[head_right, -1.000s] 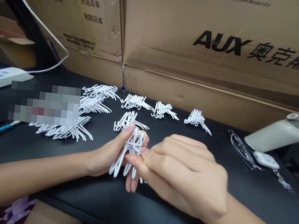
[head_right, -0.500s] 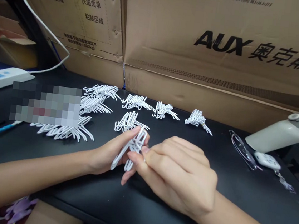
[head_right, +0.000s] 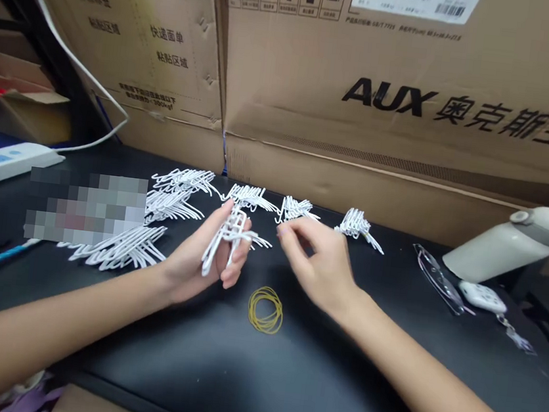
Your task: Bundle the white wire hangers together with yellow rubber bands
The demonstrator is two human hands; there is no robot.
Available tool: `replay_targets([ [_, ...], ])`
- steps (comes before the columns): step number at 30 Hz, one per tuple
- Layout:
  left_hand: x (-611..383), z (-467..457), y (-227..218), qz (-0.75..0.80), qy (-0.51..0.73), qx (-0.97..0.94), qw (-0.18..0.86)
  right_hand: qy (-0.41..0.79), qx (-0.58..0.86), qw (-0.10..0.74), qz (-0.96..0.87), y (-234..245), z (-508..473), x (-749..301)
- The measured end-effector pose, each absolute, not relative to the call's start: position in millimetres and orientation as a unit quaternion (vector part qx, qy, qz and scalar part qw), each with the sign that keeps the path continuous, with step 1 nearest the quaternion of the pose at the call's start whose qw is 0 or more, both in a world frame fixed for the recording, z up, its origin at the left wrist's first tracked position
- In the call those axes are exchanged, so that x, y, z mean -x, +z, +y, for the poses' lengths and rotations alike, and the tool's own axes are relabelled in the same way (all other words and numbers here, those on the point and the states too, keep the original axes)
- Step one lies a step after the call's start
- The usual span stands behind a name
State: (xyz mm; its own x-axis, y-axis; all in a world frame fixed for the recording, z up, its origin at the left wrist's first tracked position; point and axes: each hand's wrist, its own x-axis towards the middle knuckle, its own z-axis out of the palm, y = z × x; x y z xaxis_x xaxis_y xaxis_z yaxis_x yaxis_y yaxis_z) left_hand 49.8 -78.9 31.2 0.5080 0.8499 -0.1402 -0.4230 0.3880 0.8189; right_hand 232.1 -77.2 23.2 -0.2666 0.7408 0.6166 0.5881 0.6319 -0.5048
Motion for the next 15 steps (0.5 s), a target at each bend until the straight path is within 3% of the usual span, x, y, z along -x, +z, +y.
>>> replay_targets([
  [3,-46,-74,32,0.285,0.442,-0.334,0.782,0.061,0.356,0.237,-0.902,5,-71,-230],
  [6,-45,-71,31,0.303,0.457,-0.31,0.777,0.065,0.326,0.147,-0.932,-6,-72,-227],
  [11,-44,-70,31,0.314,0.486,-0.273,0.769,0.048,0.331,0.159,-0.929,-7,-69,-229],
  [15,-44,-68,33,0.319,0.499,-0.24,0.77,0.054,0.352,0.218,-0.909,-13,-62,-235],
])
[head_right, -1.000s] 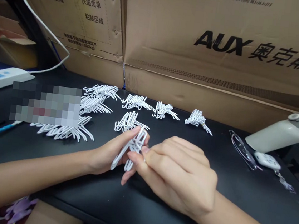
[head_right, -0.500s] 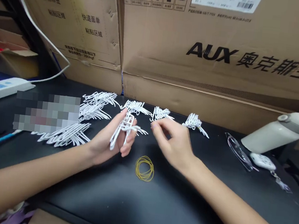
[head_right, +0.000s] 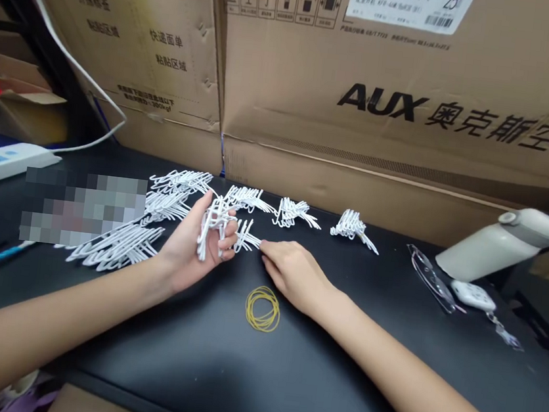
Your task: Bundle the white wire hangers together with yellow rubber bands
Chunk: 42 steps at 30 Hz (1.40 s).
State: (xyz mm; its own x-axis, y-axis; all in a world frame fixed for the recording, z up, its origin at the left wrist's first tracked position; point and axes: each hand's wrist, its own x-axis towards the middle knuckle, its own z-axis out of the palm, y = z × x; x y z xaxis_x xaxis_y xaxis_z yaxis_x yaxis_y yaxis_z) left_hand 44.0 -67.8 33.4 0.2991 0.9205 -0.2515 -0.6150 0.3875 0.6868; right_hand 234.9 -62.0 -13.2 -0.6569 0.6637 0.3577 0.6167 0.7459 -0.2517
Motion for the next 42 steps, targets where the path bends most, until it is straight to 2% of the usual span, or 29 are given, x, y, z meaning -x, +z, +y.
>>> replay_targets([
  [4,-45,-67,34,0.325,0.502,-0.241,0.764,0.072,0.379,0.292,-0.875,-25,-55,-240],
  [8,-46,-71,31,0.315,0.467,-0.278,0.778,0.066,0.4,0.309,-0.86,-31,-51,-240],
  [14,-53,-80,20,0.311,0.401,-0.342,0.791,0.062,0.447,0.295,-0.842,-25,-50,-239],
  [20,-59,-84,18,0.318,0.398,-0.405,0.759,0.114,0.491,0.226,-0.834,-2,-44,-252],
  [22,-60,-84,19,0.329,0.406,-0.423,0.74,0.173,0.484,0.239,-0.824,13,-46,-254],
  [24,-60,-84,19,0.344,0.414,-0.44,0.719,0.296,0.465,0.273,-0.789,30,-54,-252],
  [26,-59,-83,18,0.363,0.419,-0.46,0.693,0.406,0.432,0.27,-0.759,45,-66,-246],
  [27,-59,-82,17,0.373,0.419,-0.47,0.681,0.425,0.416,0.27,-0.757,50,-72,-242],
  [34,-58,-82,13,0.392,0.397,-0.492,0.668,0.359,0.404,0.314,-0.78,46,-95,-225],
  [42,-57,-79,13,0.405,0.393,-0.453,0.69,0.161,0.359,0.361,-0.846,38,-97,-226],
])
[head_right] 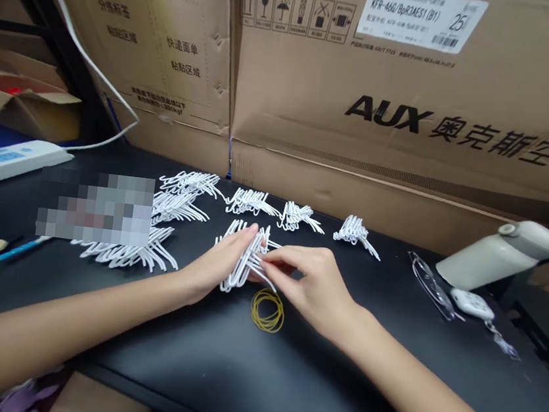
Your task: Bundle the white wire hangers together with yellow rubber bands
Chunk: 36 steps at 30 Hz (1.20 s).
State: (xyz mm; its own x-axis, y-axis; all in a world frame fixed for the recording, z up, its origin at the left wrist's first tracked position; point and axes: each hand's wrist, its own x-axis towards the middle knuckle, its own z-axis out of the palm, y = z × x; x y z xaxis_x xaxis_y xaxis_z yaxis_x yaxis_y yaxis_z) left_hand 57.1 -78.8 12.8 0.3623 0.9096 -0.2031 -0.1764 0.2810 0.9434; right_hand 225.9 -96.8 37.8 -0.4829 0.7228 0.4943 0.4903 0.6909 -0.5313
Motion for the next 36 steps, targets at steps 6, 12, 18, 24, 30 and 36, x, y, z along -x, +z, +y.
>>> replay_targets([
  [6,-54,-78,19,0.38,0.34,-0.45,0.733,0.179,0.382,0.359,-0.833,43,-96,-228],
  [12,-53,-80,22,0.379,0.352,-0.478,0.71,0.262,0.409,0.333,-0.808,44,-94,-229],
  [18,-55,-80,21,0.395,0.346,-0.497,0.691,0.456,0.417,0.314,-0.721,40,-94,-223],
  [24,-56,-78,13,0.359,0.377,-0.561,0.643,0.531,0.432,0.341,-0.645,31,-94,-216],
  [30,-53,-78,2,0.373,0.358,-0.603,0.608,0.474,0.467,0.375,-0.645,18,-105,-214],
  [36,-54,-82,3,0.355,0.326,-0.628,0.611,0.529,0.493,0.423,-0.546,6,-116,-208],
])
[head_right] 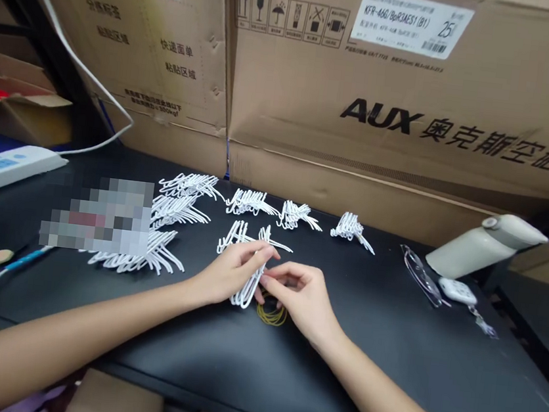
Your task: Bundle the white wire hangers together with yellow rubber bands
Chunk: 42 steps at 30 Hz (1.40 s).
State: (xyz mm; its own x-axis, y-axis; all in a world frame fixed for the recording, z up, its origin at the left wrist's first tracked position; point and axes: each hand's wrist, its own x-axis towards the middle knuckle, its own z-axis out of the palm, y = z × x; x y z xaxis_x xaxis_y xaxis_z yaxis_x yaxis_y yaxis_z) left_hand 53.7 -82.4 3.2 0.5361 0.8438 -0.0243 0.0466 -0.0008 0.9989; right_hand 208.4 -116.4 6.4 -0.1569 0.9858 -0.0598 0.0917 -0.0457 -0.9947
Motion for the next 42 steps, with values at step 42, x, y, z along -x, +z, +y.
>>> replay_targets([
  [42,-35,-52,29,0.359,0.487,-0.571,0.554,0.205,0.51,0.455,-0.701,-5,-89,-235],
])
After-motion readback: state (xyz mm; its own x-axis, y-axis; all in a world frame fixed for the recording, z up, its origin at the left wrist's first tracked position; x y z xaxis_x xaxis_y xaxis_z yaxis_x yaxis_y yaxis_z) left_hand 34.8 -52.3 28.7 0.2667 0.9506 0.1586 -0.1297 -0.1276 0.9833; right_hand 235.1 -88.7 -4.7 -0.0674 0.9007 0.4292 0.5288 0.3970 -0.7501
